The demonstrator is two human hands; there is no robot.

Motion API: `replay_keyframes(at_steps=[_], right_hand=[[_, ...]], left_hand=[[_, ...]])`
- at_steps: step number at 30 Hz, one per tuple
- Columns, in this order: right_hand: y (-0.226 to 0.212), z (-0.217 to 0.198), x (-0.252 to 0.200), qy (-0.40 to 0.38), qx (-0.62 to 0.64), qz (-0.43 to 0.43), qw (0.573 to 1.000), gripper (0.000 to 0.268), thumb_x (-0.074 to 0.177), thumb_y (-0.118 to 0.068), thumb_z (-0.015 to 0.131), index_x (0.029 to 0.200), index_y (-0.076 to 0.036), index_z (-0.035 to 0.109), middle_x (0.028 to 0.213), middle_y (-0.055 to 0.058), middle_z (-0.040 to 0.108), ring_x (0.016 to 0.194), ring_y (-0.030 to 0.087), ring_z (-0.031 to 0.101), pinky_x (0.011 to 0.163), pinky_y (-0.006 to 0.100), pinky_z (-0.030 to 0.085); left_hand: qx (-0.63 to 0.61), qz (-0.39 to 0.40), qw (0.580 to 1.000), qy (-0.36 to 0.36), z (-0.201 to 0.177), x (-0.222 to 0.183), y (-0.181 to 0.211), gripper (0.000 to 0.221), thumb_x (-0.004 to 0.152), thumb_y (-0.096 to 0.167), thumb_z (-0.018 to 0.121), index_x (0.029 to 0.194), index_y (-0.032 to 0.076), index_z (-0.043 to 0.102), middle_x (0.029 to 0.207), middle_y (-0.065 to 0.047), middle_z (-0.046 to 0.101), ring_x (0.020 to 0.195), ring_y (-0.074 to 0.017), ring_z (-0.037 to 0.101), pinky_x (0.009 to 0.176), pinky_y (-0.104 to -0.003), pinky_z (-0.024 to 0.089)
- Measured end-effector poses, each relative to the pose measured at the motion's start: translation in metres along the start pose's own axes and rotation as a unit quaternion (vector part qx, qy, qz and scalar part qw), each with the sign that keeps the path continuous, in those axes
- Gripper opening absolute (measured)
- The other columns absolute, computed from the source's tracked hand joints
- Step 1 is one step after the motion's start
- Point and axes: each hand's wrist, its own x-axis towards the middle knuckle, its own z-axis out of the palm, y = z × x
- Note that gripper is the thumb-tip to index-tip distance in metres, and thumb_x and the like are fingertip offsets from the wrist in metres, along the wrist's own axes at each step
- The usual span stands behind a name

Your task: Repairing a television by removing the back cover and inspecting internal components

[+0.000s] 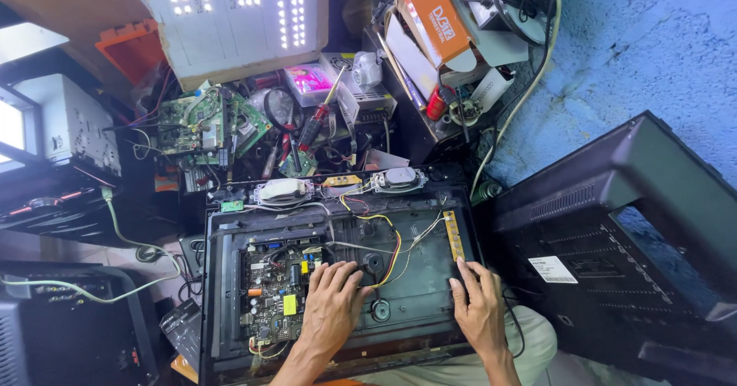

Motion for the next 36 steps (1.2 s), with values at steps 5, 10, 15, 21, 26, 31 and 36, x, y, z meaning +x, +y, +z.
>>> replay_keyframes(at_steps=[5,10,15,21,26,31,36], right_hand=[[0.0015,0.0016,-0.0003,0.001,-0.001,0.004,1.0,0.042,0.091,-0.019,0.067,0.132,-0.007,0.067,0.123,0.008,0.062,0.098,0.025,0.059,0.084,0.036,0.053],[0.0,0.0003,-0.0001,-0.001,0.002,0.009,1.0,0.041,0.092,-0.019,0.067,0.131,-0.006,0.067,0.122,0.008,0.063,0.1,0.025,0.059,0.086,0.036,0.053],[0.0002,0.0005,0.0002,-0.001,0.011,0.01,1.0,0.042,0.092,-0.018,0.067,0.132,-0.007,0.066,0.122,0.009,0.062,0.099,0.025,0.059,0.084,0.035,0.053],[0.003,0.0037,-0.0029,0.004,0.007,-0.001,1.0,0.041,0.092,-0.017,0.067,0.131,-0.006,0.067,0.122,0.009,0.062,0.097,0.024,0.058,0.083,0.035,0.053],[0.0058,0.0062,-0.0045,0.007,-0.001,-0.008,1.0,0.041,0.093,-0.018,0.067,0.132,-0.006,0.067,0.121,0.01,0.062,0.098,0.025,0.059,0.084,0.035,0.052],[0.0026,0.0043,-0.0041,0.001,0.005,0.007,1.0,0.04,0.093,-0.017,0.066,0.131,-0.005,0.067,0.123,0.012,0.062,0.1,0.026,0.059,0.085,0.036,0.052],[0.0057,0.005,-0.0048,-0.002,-0.009,0.001,1.0,0.041,0.092,-0.018,0.067,0.132,-0.005,0.067,0.124,0.012,0.062,0.101,0.027,0.059,0.088,0.037,0.051]], left_hand=[[0.0,-0.002,1.0,-0.005,0.0,0.0006,-0.0002,0.029,0.091,0.032,0.069,0.105,0.007,0.073,0.122,-0.006,0.069,0.117,-0.0243,0.06,0.109,-0.044,0.035],[0.014,-0.003,1.0,-0.002,0.0015,-0.0001,-0.0005,0.03,0.092,0.035,0.07,0.106,0.008,0.073,0.122,-0.006,0.069,0.117,-0.0234,0.06,0.108,-0.043,0.036],[0.013,-0.001,1.0,0.001,0.0007,0.0005,0.0005,0.029,0.091,0.033,0.07,0.105,0.009,0.072,0.122,-0.005,0.069,0.118,-0.0233,0.06,0.108,-0.043,0.035],[0.007,-0.003,1.0,0.008,-0.0015,-0.0001,0.0024,0.028,0.092,0.032,0.069,0.104,0.008,0.072,0.122,-0.007,0.069,0.119,-0.0247,0.06,0.11,-0.044,0.035],[0.008,-0.008,1.0,0.007,0.0027,-0.0031,0.0001,0.028,0.093,0.032,0.069,0.106,0.008,0.071,0.125,-0.006,0.068,0.121,-0.0247,0.059,0.111,-0.045,0.034],[0.001,-0.009,1.0,0.009,0.0049,-0.0051,-0.0015,0.027,0.092,0.032,0.069,0.107,0.008,0.072,0.126,-0.006,0.068,0.122,-0.0242,0.059,0.112,-0.045,0.033],[0.004,-0.006,1.0,0.016,0.0067,-0.0056,-0.0022,0.027,0.092,0.031,0.069,0.107,0.009,0.071,0.126,-0.007,0.067,0.121,-0.0247,0.058,0.111,-0.044,0.033]])
